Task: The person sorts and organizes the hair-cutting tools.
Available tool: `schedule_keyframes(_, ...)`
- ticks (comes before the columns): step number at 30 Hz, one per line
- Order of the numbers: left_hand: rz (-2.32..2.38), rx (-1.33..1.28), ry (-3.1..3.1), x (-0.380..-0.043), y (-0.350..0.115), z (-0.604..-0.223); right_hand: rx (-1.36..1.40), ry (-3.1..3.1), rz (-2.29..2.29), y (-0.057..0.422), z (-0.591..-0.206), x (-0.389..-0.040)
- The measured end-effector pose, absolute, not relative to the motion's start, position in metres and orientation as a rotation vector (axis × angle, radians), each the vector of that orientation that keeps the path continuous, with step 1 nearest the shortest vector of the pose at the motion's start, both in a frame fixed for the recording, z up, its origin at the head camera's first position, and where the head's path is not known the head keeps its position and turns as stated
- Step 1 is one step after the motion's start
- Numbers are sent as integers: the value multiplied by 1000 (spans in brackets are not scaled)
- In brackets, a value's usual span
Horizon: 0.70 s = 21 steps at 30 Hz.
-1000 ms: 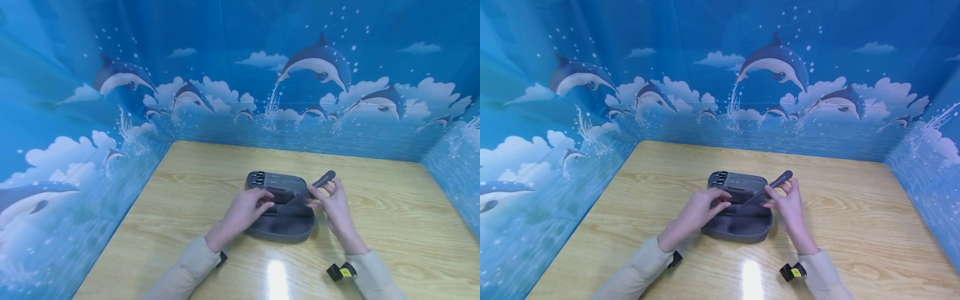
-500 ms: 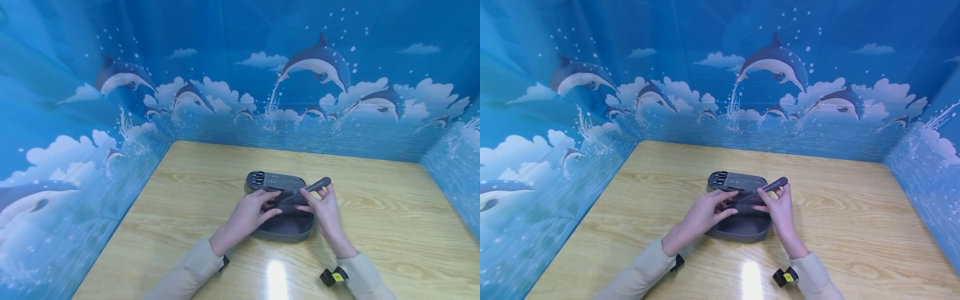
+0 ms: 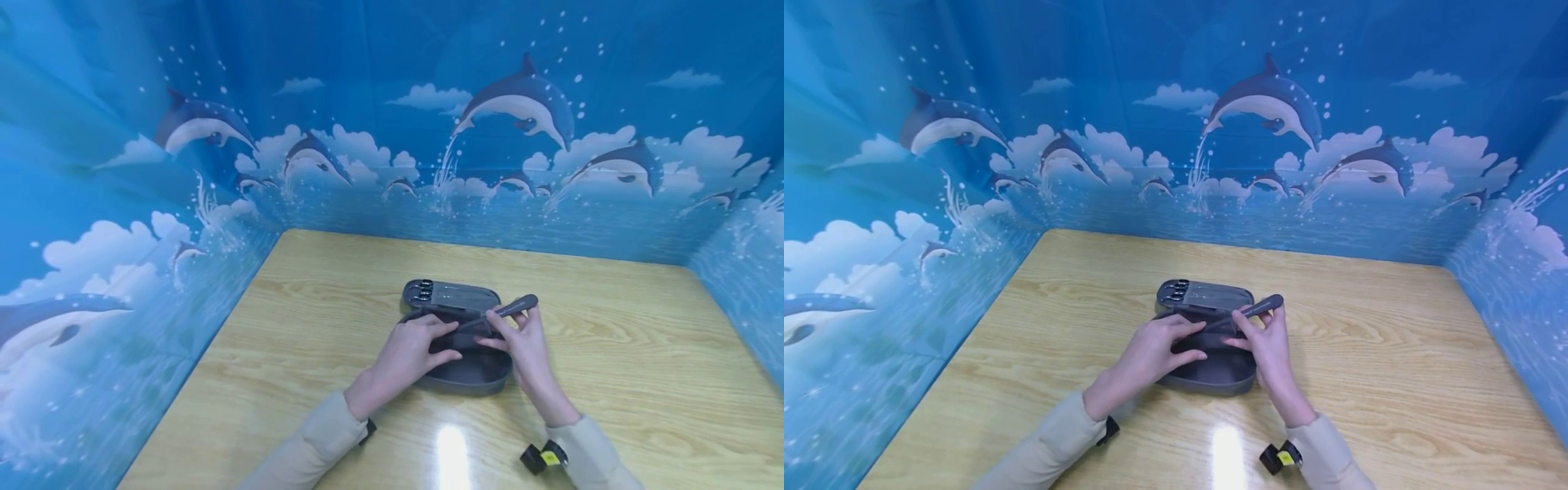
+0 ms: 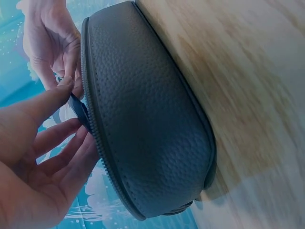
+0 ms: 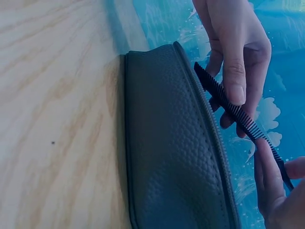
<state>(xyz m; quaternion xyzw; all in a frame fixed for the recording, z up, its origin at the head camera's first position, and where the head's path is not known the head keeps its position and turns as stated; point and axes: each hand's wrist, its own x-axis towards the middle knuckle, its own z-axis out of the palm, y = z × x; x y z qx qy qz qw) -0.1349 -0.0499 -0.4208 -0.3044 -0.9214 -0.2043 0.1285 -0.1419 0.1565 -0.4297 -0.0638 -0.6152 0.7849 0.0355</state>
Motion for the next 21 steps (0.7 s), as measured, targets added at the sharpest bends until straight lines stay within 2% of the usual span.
schedule_keyframes(11,-687,-843,-2691,-137,-50,-423,-63,-2006,2329,163,-426,-143)
schedule_keyframes(21,-756,-716,-2773,-142,-54,-419,20,-2293,1985,197,-416,-153)
